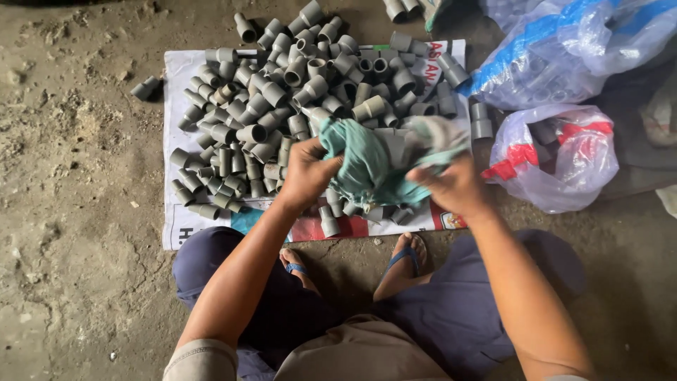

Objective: The person sits on the floor and wipes numerous small gray plastic pipe fittings with a cloth. They pick up each fitting, rub it with the cloth, and place it back on the pile. The task continues repeatedly for the duration of the clip.

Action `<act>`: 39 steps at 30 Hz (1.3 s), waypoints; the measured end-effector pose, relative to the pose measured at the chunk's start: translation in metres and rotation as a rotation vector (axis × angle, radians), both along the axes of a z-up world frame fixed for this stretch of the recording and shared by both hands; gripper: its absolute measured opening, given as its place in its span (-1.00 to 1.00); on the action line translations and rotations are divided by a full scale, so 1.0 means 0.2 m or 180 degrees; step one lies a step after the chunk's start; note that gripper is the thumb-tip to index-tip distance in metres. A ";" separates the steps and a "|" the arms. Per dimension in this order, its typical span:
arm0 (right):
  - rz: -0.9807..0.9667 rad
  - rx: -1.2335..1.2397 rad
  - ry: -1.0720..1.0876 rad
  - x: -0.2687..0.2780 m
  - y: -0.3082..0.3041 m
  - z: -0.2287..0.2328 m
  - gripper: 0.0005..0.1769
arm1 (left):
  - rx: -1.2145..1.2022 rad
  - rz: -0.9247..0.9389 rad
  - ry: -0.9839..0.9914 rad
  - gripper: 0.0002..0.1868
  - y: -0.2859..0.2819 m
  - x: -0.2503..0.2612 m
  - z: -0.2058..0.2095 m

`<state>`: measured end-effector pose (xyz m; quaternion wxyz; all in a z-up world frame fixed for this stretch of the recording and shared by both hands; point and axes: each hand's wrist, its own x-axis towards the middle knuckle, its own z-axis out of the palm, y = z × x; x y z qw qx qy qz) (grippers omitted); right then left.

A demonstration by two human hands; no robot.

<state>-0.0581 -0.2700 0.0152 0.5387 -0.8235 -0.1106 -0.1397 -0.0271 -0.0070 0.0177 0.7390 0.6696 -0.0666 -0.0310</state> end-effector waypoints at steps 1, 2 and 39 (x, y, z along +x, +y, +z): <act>0.0102 0.0101 0.0278 -0.04 0.00 -0.15 -0.52 | 0.0015 -0.0135 0.0130 -0.87 -0.03 -0.02 -0.03; 0.0205 0.0205 0.0554 -0.08 0.00 -0.29 -0.63 | 0.0031 -0.0270 0.0260 -0.89 -0.06 -0.03 -0.06; -0.2731 0.1411 0.2238 -0.22 -0.79 -0.67 -0.47 | 0.2223 -0.2036 0.0418 -0.41 -0.16 -0.19 -0.54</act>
